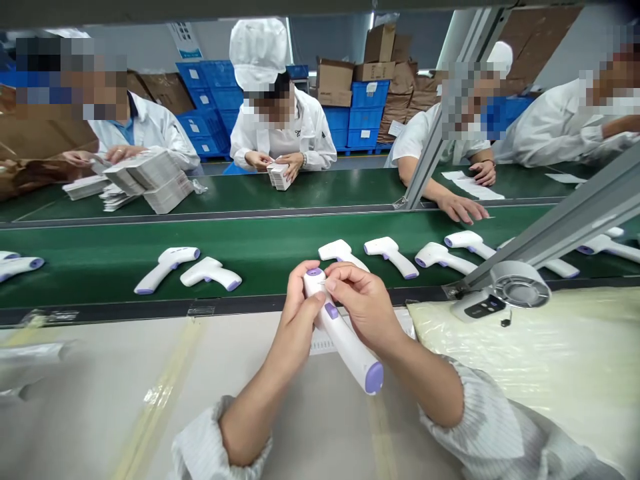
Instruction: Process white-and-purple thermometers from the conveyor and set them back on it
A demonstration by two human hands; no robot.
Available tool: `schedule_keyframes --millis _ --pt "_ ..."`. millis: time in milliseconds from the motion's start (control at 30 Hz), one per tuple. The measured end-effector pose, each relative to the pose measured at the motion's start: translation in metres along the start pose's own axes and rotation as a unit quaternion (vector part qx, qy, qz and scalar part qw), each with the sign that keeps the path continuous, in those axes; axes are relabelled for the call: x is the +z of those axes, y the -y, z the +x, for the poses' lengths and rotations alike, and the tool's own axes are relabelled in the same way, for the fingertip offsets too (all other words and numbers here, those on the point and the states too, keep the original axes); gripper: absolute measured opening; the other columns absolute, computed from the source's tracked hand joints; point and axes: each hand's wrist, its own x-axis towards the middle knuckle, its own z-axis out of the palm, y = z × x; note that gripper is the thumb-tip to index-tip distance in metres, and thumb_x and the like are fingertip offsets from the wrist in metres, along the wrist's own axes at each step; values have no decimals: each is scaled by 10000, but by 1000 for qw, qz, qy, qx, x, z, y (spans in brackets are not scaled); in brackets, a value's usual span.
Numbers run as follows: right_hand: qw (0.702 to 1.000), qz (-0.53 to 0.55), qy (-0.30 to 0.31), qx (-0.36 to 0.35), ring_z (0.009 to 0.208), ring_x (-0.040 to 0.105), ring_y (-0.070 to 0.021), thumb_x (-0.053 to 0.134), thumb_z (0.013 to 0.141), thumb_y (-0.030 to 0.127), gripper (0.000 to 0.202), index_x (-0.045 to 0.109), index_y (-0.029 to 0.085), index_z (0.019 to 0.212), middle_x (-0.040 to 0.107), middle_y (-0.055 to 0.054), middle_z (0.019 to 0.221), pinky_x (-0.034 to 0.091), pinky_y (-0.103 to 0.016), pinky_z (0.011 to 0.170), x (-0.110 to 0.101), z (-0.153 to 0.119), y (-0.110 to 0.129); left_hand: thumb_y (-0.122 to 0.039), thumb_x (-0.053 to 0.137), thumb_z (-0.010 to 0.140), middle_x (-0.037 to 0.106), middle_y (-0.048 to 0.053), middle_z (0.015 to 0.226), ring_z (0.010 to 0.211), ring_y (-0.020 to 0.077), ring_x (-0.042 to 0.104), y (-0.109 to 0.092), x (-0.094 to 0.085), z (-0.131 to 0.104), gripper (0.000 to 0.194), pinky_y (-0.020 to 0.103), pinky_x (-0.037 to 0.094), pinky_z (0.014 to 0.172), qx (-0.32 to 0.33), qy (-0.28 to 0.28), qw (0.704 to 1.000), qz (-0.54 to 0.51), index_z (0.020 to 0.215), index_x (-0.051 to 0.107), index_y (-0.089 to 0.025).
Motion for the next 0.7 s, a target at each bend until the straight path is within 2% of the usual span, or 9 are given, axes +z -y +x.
schedule_keyframes --millis 133,333,433,533,633,700 --pt "1000 -1 1 -7 885 595 -190 760 725 308 145 683 220 639 637 -34 926 484 -339 856 0 0 2 -388 635 816 565 5 1072 823 160 526 -1 1 -1 488 271 469 695 1 1 1000 2 1282 506 -323" --pt "1000 -10 -7 -3 844 584 -173 758 731 316 137 693 218 660 649 -26 922 478 -319 818 0 -1 2 -495 587 925 595 35 1182 888 175 576 5 -2 -2 428 274 491 719 19 4 999 27 1309 514 -320" --pt "1000 7 -11 8 769 563 -145 778 719 325 148 692 212 677 654 -17 901 469 -293 729 1 0 1 -491 595 932 589 43 1184 895 175 584 7 -3 0 421 272 497 732 32 -1 999 31 1302 525 -302" --pt "997 66 -5 47 659 525 -118 834 671 351 223 667 204 689 650 1 805 442 -268 608 2 4 -3 -484 600 931 588 33 1129 872 168 578 7 -6 1 390 260 496 712 35 -1 999 18 1266 538 -294" --pt "985 144 -21 90 611 511 -106 900 587 347 333 653 208 761 637 23 737 420 -242 539 1 8 -3 -503 649 900 590 23 1057 836 160 584 4 -7 1 407 253 504 692 32 41 998 -33 1226 542 -283" --pt "977 166 -49 122 660 553 -113 919 559 348 392 657 212 817 658 15 799 446 -229 544 -1 7 2 -515 692 874 597 30 1050 874 180 617 3 -9 6 438 267 531 707 69 75 992 -77 1208 536 -279"
